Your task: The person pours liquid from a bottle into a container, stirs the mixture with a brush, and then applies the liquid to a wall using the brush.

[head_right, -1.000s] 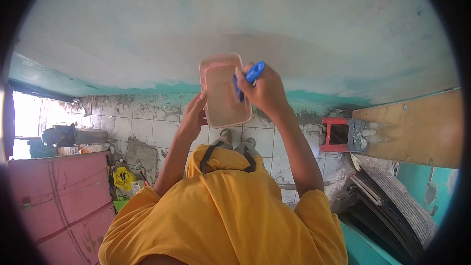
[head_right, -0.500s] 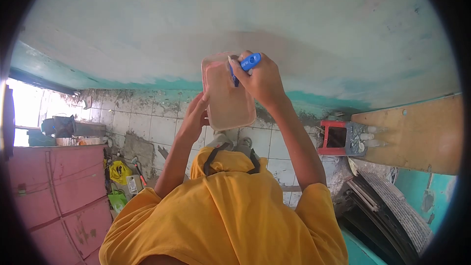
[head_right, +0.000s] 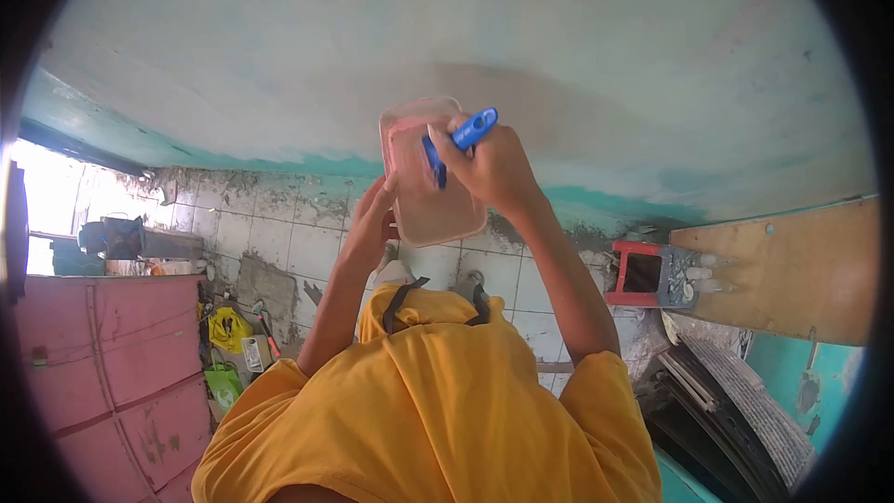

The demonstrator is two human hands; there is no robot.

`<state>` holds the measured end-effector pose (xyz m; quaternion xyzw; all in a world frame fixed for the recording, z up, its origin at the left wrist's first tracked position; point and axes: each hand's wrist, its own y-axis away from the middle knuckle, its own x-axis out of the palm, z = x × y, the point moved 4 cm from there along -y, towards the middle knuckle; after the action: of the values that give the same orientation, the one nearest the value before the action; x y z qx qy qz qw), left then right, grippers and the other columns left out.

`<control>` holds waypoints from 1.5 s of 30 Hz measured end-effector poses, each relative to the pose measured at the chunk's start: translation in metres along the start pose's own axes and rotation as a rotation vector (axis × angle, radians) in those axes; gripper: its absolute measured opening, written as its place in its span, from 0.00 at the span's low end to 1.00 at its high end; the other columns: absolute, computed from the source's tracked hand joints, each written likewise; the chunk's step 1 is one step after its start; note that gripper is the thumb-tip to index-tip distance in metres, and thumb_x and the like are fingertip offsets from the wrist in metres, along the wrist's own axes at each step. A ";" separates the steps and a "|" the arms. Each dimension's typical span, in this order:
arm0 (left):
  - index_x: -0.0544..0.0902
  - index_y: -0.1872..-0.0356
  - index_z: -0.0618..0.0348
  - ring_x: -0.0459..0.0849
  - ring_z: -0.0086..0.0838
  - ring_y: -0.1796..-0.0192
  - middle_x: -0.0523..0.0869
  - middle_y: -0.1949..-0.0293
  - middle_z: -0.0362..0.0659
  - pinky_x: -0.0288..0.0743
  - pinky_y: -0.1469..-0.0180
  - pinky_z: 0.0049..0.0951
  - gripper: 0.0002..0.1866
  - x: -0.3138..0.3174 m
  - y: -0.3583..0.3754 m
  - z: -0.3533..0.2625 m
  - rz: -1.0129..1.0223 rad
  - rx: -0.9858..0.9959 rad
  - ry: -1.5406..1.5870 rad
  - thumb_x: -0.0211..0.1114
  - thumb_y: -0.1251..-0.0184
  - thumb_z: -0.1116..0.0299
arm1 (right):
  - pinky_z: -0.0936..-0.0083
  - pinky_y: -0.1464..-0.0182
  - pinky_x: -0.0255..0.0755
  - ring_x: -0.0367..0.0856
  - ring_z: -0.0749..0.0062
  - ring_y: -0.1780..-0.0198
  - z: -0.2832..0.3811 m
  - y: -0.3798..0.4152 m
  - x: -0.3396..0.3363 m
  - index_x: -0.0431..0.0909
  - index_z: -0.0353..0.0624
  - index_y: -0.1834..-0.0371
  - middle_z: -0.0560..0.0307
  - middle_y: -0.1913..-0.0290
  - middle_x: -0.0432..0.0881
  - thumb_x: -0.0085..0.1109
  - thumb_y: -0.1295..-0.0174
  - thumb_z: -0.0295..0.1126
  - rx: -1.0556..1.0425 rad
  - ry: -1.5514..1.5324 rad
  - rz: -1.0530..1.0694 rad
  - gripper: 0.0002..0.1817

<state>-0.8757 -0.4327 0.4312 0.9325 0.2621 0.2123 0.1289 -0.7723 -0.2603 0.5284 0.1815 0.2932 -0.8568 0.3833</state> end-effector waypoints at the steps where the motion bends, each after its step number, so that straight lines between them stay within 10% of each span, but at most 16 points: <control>1: 0.65 0.23 0.60 0.89 0.27 0.50 0.83 0.39 0.45 0.86 0.55 0.29 0.41 -0.008 -0.002 -0.004 -0.009 -0.003 0.020 0.59 0.23 0.39 | 0.64 0.74 0.71 0.78 0.54 0.80 0.004 -0.003 0.004 0.77 0.42 0.74 0.54 0.82 0.77 0.64 0.29 0.39 -0.004 -0.002 -0.002 0.17; 8: 0.61 0.23 0.65 0.87 0.35 0.46 0.81 0.40 0.50 0.87 0.49 0.38 0.44 -0.063 -0.018 -0.042 0.003 0.039 -0.024 0.61 0.24 0.39 | 0.64 0.75 0.71 0.77 0.54 0.81 0.023 -0.064 0.052 0.76 0.41 0.74 0.53 0.83 0.76 0.64 0.29 0.39 -0.024 0.232 -0.258 0.17; 28: 0.62 0.23 0.63 0.87 0.33 0.45 0.81 0.39 0.50 0.86 0.49 0.37 0.45 -0.207 -0.060 -0.095 0.055 -0.019 -0.051 0.60 0.26 0.36 | 0.59 0.70 0.71 0.75 0.51 0.76 0.059 -0.125 0.191 0.75 0.41 0.75 0.52 0.81 0.74 0.65 0.31 0.36 -0.075 0.131 -0.087 0.16; 39: 0.67 0.27 0.64 0.89 0.34 0.50 0.82 0.42 0.48 0.87 0.55 0.33 0.43 -0.186 -0.058 -0.114 0.078 -0.042 -0.044 0.59 0.25 0.35 | 0.74 0.76 0.60 0.68 0.79 0.81 0.056 -0.134 0.119 0.80 0.42 0.73 0.60 0.81 0.79 0.65 0.29 0.39 0.128 0.064 -0.275 0.16; 45: 0.62 0.29 0.70 0.88 0.36 0.48 0.83 0.46 0.55 0.90 0.58 0.37 0.44 -0.160 -0.057 -0.119 0.072 0.021 0.053 0.69 0.28 0.43 | 0.65 0.75 0.66 0.73 0.62 0.76 0.088 -0.133 0.104 0.79 0.42 0.73 0.55 0.79 0.79 0.67 0.32 0.37 0.028 0.410 -0.336 0.14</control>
<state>-1.0790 -0.4566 0.4627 0.9366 0.2341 0.2388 0.1043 -0.9483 -0.3035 0.5882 0.3055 0.3790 -0.8576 0.1658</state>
